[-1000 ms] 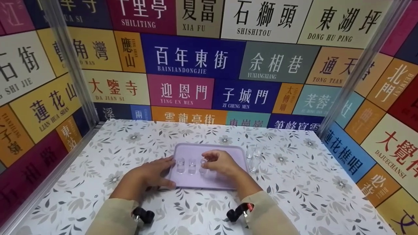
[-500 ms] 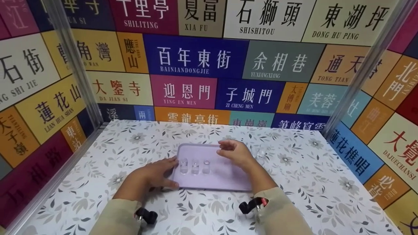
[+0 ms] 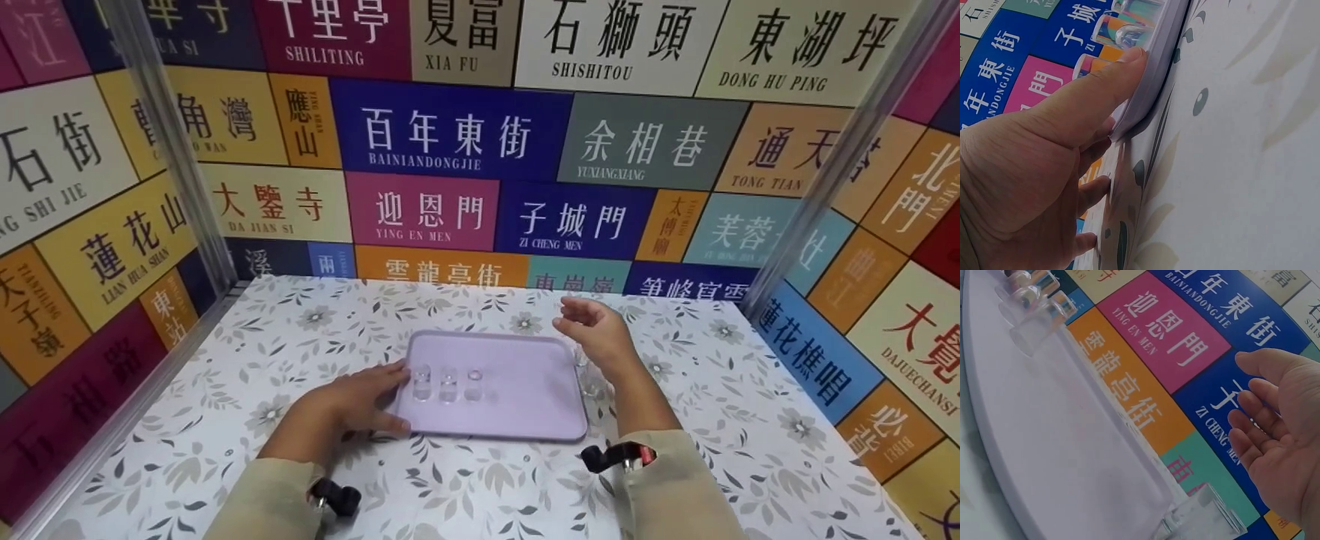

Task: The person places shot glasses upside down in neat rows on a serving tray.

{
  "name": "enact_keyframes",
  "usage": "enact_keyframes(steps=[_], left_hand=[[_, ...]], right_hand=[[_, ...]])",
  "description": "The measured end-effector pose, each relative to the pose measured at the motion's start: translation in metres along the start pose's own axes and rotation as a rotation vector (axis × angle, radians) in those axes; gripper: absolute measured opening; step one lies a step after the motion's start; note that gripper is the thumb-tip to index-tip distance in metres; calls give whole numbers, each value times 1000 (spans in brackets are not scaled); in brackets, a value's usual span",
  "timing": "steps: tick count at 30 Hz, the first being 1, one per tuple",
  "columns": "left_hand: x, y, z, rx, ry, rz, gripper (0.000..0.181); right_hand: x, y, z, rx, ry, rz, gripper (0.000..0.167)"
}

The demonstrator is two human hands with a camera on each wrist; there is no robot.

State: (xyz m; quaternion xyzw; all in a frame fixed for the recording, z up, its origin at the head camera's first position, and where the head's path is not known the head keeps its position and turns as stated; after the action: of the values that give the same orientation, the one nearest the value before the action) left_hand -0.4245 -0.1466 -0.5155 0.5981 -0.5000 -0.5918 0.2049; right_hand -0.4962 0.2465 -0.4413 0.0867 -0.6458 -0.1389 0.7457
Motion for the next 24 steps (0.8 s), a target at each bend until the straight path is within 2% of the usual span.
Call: enact_keyframes(steps=[9, 16, 24], left_hand=[[-1, -1, -1, -2, -29, 18, 108], [0, -1, -1, 5, -8, 9, 108], [1, -2, 0, 19, 0, 8, 108]], right_hand=[[-21, 35, 1, -30, -12, -70, 61], [-43, 65, 1, -77, -107, -61, 74], [-61, 74, 3, -88, -115, -89, 75]])
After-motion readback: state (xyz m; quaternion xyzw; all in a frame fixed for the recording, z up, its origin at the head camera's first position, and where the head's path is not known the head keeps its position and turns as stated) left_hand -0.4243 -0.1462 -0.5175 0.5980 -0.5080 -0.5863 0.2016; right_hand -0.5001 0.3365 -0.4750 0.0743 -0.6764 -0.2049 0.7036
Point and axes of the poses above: each hand's wrist, its own z-axis towards the middle knuckle, its own y-axis out of the back of the hand, x = y × z, the point moved 9 cm from there along z, towards the middle knuckle, and after that the axes turned 3 degrees about -x, right-handed, at the moved point
